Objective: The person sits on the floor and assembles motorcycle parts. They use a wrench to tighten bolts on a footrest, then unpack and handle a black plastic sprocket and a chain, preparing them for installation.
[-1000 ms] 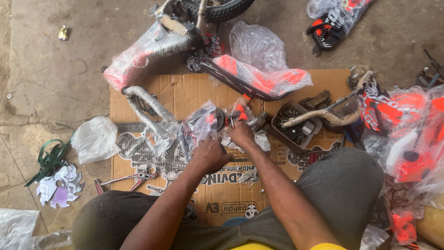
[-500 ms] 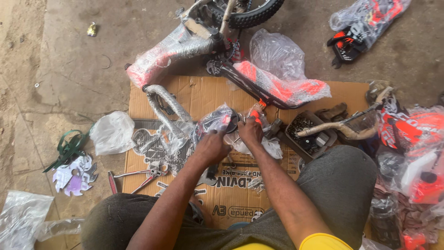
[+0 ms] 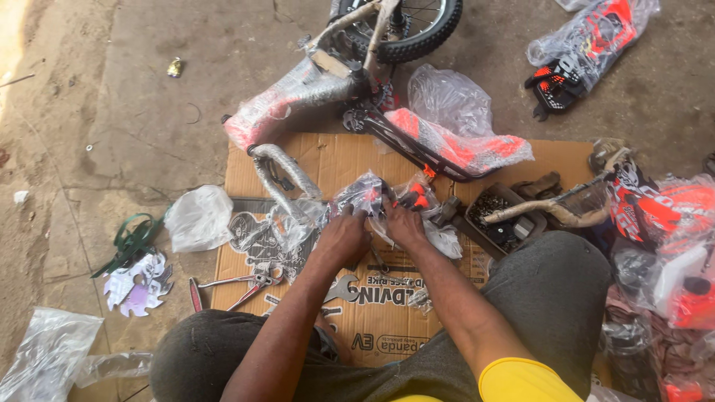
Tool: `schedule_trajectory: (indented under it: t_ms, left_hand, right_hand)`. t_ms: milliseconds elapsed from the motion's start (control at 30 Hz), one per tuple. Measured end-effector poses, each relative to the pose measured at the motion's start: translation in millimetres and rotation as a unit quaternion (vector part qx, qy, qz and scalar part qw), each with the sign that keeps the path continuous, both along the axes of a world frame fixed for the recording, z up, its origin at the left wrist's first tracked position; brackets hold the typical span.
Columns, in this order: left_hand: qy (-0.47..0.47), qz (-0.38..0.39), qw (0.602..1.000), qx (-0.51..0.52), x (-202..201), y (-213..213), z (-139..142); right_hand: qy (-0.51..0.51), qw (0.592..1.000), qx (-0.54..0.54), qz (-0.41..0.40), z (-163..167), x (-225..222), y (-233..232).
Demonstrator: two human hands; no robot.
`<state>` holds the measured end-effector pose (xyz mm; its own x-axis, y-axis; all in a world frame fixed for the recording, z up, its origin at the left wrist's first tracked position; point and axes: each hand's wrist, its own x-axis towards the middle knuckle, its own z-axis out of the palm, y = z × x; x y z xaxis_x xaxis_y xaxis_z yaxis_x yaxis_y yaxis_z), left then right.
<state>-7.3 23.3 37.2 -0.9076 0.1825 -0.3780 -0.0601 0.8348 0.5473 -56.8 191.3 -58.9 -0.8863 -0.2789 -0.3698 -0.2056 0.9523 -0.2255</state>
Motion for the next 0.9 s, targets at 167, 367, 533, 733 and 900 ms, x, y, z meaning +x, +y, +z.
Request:
schedule_trajectory:
  t_ms: [167, 367, 533, 733, 900]
  left_hand:
    - [-0.020, -0.010, 1.000, -0.009, 5.9, -6.2, 6.1]
    - [0.017, 0.061, 0.997, 0.041, -10.5, -13.6, 22.3]
    - [0.123, 0.252, 0.939, 0.200, -39.0, -3.9, 36.2]
    - [-0.135, 0.152, 0.678, 0.706, -52.3, 26.3, 59.4]
    - [-0.162, 0.202, 0.648, 0.716, -57.0, 42.2, 74.8]
  right_hand:
    - [-0.006, 1.000, 0.004, -0.017, 5.7, -0.3, -9.9]
    - [-0.025, 0.982, -0.149, -0.110, 32.9, -11.1, -2.9]
    - [-0.230, 0.772, -0.509, -0.302, 107.7, -34.6, 54.6]
    - [-0.418, 0.479, -0.741, -0.215, 174.3, 11.8, 104.8]
    - [-0.365, 0.463, -0.764, -0.262, 175.0, 19.2, 85.1]
